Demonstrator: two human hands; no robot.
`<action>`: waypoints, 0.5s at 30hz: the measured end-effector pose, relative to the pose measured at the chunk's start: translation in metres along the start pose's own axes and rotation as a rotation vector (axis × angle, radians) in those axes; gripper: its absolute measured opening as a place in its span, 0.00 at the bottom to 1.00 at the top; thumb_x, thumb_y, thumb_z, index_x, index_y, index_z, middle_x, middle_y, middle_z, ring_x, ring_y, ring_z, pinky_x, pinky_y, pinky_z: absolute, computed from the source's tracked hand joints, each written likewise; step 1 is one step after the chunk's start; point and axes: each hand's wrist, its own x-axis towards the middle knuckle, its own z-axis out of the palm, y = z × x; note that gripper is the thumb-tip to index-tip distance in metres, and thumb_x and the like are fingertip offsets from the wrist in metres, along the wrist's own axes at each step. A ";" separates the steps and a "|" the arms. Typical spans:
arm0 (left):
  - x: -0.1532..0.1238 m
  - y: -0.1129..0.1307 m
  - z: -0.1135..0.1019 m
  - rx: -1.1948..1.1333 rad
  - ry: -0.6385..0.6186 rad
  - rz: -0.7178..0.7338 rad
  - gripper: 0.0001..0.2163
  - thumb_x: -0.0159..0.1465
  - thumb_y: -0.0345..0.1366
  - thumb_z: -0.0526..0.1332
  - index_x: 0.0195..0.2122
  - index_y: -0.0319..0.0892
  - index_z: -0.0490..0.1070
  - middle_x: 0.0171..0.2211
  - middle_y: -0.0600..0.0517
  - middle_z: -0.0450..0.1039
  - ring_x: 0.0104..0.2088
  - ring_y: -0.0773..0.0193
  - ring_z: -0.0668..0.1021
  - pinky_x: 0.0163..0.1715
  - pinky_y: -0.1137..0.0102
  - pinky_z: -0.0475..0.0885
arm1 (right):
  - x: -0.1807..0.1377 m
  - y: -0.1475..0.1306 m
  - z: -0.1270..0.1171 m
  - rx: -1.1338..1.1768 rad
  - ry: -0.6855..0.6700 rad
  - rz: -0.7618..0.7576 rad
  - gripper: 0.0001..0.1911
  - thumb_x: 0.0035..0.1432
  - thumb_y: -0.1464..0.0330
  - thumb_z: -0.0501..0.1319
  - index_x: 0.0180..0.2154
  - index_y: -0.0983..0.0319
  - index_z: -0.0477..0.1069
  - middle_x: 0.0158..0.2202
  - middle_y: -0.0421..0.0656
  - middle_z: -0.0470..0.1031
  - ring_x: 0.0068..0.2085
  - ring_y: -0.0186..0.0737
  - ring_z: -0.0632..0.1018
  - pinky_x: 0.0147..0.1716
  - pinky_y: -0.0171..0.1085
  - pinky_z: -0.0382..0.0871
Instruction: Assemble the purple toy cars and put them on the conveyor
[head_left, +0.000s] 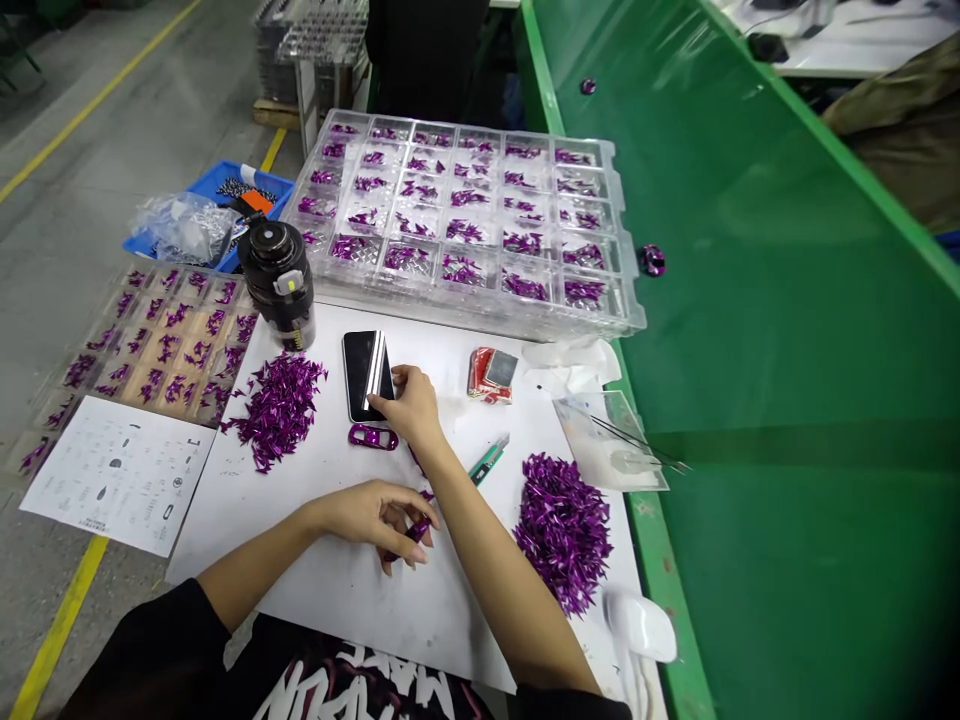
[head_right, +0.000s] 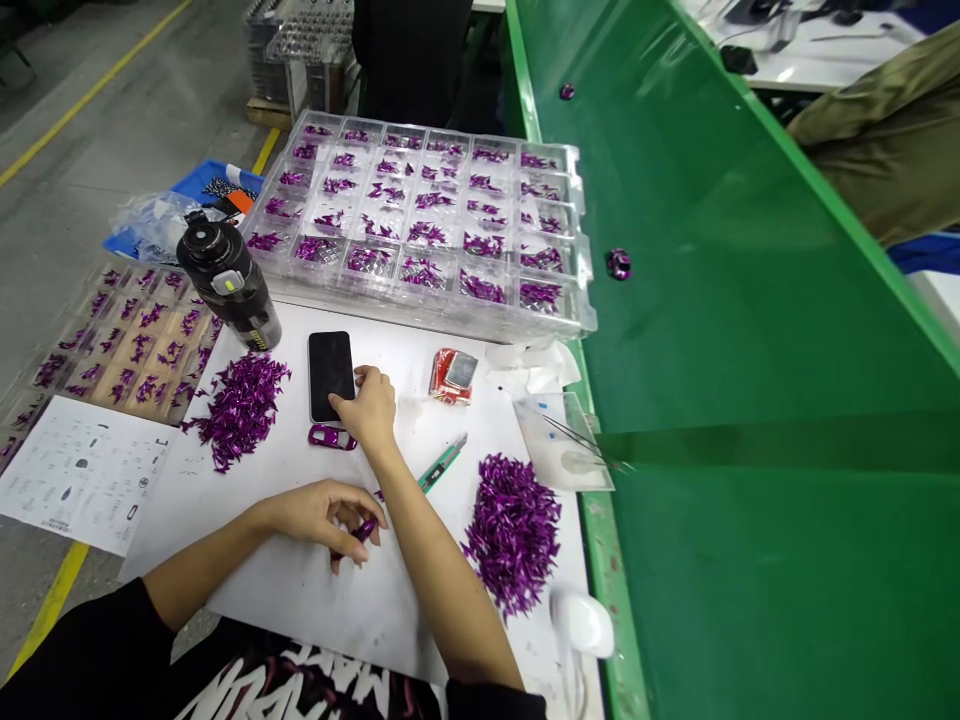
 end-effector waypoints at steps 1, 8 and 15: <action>0.000 0.000 0.000 0.001 0.002 0.005 0.27 0.49 0.45 0.78 0.48 0.41 0.75 0.39 0.48 0.76 0.34 0.60 0.80 0.25 0.68 0.79 | 0.000 -0.001 0.000 0.003 0.005 -0.002 0.27 0.43 0.61 0.70 0.46 0.61 0.68 0.41 0.45 0.73 0.43 0.47 0.73 0.45 0.46 0.69; 0.001 -0.002 -0.001 0.026 0.021 0.044 0.29 0.48 0.46 0.79 0.48 0.39 0.76 0.33 0.49 0.78 0.26 0.64 0.78 0.19 0.71 0.74 | -0.009 -0.009 -0.010 0.050 0.046 -0.064 0.14 0.60 0.64 0.55 0.43 0.62 0.73 0.42 0.49 0.78 0.45 0.47 0.77 0.48 0.45 0.69; -0.003 0.002 -0.004 -0.029 0.149 0.182 0.25 0.49 0.44 0.78 0.45 0.37 0.79 0.34 0.47 0.79 0.27 0.63 0.80 0.27 0.67 0.78 | -0.075 0.009 -0.059 0.021 0.322 -0.035 0.20 0.66 0.52 0.53 0.31 0.60 0.70 0.29 0.45 0.76 0.32 0.43 0.75 0.40 0.43 0.69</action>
